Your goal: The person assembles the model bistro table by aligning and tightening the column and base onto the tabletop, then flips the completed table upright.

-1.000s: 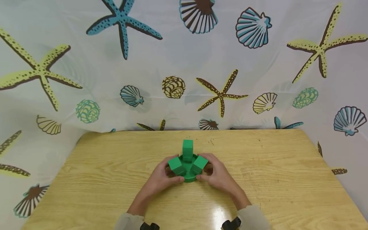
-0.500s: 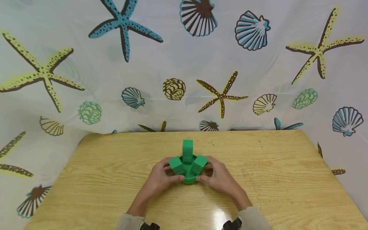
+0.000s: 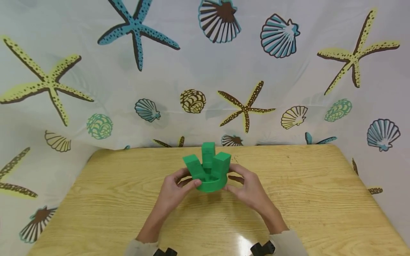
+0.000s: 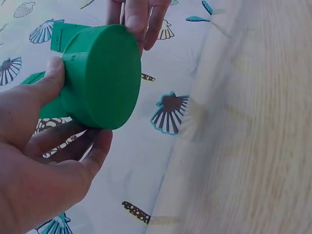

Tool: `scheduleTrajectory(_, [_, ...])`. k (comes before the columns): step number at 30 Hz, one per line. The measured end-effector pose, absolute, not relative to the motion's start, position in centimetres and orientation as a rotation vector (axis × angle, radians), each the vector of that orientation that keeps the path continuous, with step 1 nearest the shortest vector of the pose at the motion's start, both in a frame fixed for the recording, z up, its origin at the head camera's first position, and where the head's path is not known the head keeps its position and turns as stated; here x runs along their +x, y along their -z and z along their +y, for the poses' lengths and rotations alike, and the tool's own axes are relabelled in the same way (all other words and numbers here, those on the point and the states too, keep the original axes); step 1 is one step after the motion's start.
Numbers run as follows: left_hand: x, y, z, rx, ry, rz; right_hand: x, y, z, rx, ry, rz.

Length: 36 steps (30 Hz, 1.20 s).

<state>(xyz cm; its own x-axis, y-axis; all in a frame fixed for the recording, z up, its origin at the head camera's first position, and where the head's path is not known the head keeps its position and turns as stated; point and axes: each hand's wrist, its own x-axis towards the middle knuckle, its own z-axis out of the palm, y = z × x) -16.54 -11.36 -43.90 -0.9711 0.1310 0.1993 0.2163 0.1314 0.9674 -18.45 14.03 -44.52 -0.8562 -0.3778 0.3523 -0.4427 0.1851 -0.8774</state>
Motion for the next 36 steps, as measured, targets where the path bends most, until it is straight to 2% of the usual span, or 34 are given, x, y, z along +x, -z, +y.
scheduleTrajectory(10, [-16.3, 43.1, -11.2, -0.377, 2.166, -2.221, -18.2, 43.6, 13.8, 0.739, -1.808, -2.302])
scheduleTrajectory(18, [-16.1, 43.4, -10.7, -0.201, 1.948, -2.211, -17.6, 43.9, 12.7, 0.612, -1.814, -2.257])
scheduleTrajectory(24, [-15.9, 43.6, -10.6, -0.123, 1.963, -2.106, -17.3, 44.1, 12.2, 0.528, -1.853, -2.200])
scheduleTrajectory(36, [-15.7, 43.7, -11.0, -0.215, 2.000, -2.113, -16.8, 44.0, 12.0, 0.656, -1.879, -2.215])
